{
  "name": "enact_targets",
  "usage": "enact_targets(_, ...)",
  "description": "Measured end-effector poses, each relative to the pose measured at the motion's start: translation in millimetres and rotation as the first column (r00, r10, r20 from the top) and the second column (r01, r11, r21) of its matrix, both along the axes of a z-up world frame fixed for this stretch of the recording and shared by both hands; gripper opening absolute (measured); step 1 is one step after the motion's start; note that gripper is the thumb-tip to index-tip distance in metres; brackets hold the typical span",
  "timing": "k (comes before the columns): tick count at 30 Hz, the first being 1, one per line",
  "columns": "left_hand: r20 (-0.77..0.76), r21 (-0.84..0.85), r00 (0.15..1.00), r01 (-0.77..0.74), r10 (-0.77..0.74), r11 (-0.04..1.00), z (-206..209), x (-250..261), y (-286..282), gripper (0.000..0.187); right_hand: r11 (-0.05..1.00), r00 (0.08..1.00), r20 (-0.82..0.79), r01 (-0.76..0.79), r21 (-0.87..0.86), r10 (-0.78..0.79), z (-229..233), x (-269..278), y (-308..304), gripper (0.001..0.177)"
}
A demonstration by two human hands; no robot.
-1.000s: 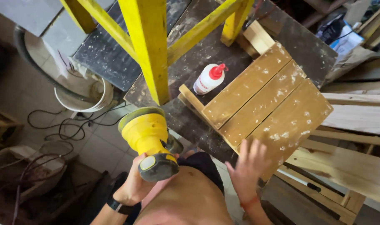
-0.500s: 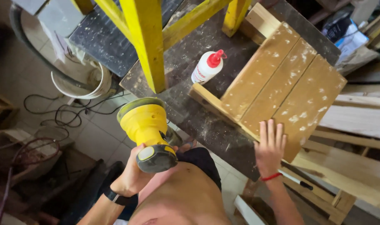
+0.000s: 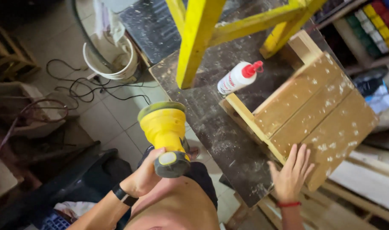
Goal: Sanding a wooden board and the legs of a yellow stool using an orbital sander.
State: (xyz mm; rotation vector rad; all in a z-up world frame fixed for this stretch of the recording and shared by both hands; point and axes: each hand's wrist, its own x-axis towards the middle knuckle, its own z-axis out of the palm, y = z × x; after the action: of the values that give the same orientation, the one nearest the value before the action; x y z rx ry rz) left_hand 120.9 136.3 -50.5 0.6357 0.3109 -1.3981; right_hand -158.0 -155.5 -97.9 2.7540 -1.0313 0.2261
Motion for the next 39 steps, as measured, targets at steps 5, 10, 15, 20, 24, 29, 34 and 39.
enact_targets(5,-0.025,-0.065,1.000,0.000,-0.002,0.998,-10,-7,0,0.056,0.901,0.935,0.350,-0.196,0.386,0.053,13,54,69,0.074)
enact_targets(10,0.024,-0.051,0.983,0.181,-0.180,0.982,-21,13,-4,0.056,0.638,0.793,0.570,-0.557,0.532,0.217,10,124,145,0.062)
enact_targets(15,0.148,-0.123,0.921,0.378,-0.360,0.918,7,85,-3,0.061,0.393,0.853,0.518,-0.459,0.797,-0.053,38,196,184,0.032)
enact_targets(20,0.104,-0.128,0.822,0.569,-0.560,0.812,-7,150,16,0.056,0.214,0.835,0.497,-0.454,0.865,-0.238,-13,224,231,0.075)
enact_targets(24,0.184,-0.213,0.805,0.593,-0.564,0.776,-6,182,22,0.054,0.450,0.798,0.493,-0.319,0.834,-0.347,-26,240,260,0.071)
enact_targets(29,0.062,-0.323,0.837,0.532,-0.543,0.783,7,209,16,0.060,0.664,0.739,0.517,-0.128,0.737,-0.431,-24,253,289,0.071)
enact_targets(34,0.133,-0.166,0.575,0.816,-0.807,0.554,7,226,6,0.068,0.719,0.821,0.306,0.172,0.673,-0.482,-7,257,293,0.031)
enact_targets(39,0.225,-0.131,0.501,0.866,-0.836,0.483,24,225,-7,0.070,0.979,0.995,-0.074,0.076,0.191,-0.062,-85,194,303,0.038)
